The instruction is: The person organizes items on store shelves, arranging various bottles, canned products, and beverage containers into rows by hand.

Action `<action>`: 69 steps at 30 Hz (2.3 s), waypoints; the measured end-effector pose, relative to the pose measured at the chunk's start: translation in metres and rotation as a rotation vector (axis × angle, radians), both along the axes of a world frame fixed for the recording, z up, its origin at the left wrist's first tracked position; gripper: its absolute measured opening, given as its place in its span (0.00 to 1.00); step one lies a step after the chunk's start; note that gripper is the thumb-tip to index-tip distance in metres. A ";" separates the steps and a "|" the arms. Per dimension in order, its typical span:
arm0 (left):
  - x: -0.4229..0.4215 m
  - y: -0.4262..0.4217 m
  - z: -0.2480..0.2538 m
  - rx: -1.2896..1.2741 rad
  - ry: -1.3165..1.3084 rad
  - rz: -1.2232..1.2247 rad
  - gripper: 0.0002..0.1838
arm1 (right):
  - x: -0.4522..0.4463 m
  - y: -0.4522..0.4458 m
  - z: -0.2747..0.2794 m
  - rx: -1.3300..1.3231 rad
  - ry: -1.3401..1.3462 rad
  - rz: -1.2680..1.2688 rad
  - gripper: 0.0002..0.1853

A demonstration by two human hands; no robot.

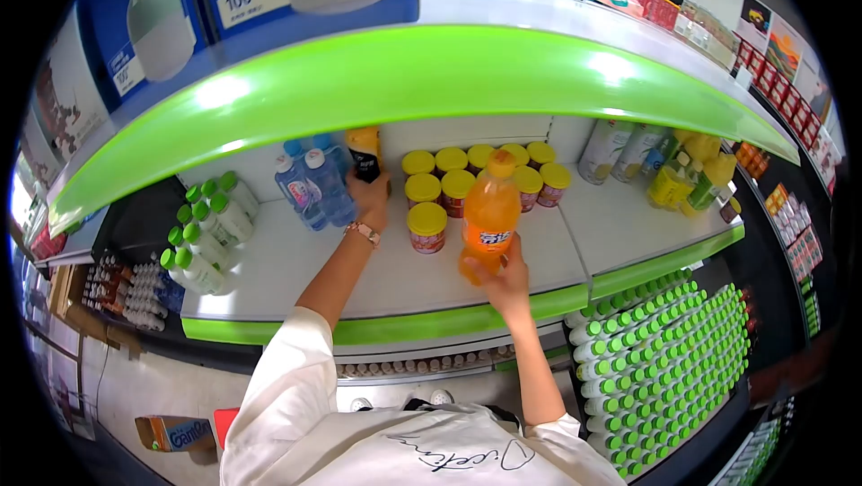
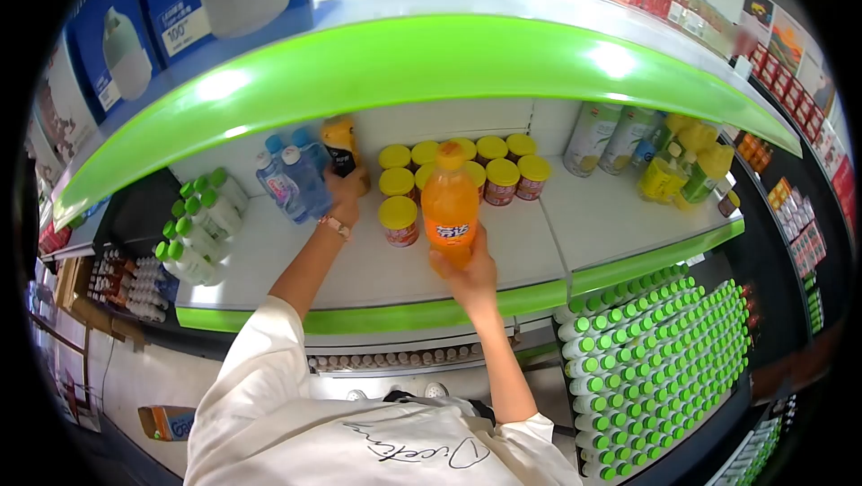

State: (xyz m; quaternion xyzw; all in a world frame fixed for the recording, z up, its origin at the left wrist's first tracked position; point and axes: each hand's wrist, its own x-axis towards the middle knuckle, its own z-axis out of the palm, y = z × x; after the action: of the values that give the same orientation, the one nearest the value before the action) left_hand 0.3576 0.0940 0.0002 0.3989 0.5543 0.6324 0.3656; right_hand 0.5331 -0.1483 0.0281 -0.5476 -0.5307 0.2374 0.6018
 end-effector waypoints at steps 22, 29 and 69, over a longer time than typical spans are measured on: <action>0.007 -0.179 0.074 0.547 0.461 -0.262 0.19 | 0.212 -0.043 0.010 0.030 0.070 -0.088 0.38; 0.205 -0.214 0.053 0.383 0.279 -0.811 0.17 | 0.323 -0.004 -0.008 0.073 0.111 -0.014 0.38; 0.053 -0.160 0.028 0.175 0.885 -0.241 0.40 | 0.581 -0.088 -0.035 0.101 -0.562 -1.144 0.16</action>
State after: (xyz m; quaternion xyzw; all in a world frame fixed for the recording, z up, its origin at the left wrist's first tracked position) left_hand 0.4107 -0.0657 0.0279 0.7211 0.5512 0.3991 0.1299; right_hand 1.1141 -0.2366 -0.0064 -0.7565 -0.3026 -0.2994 0.4964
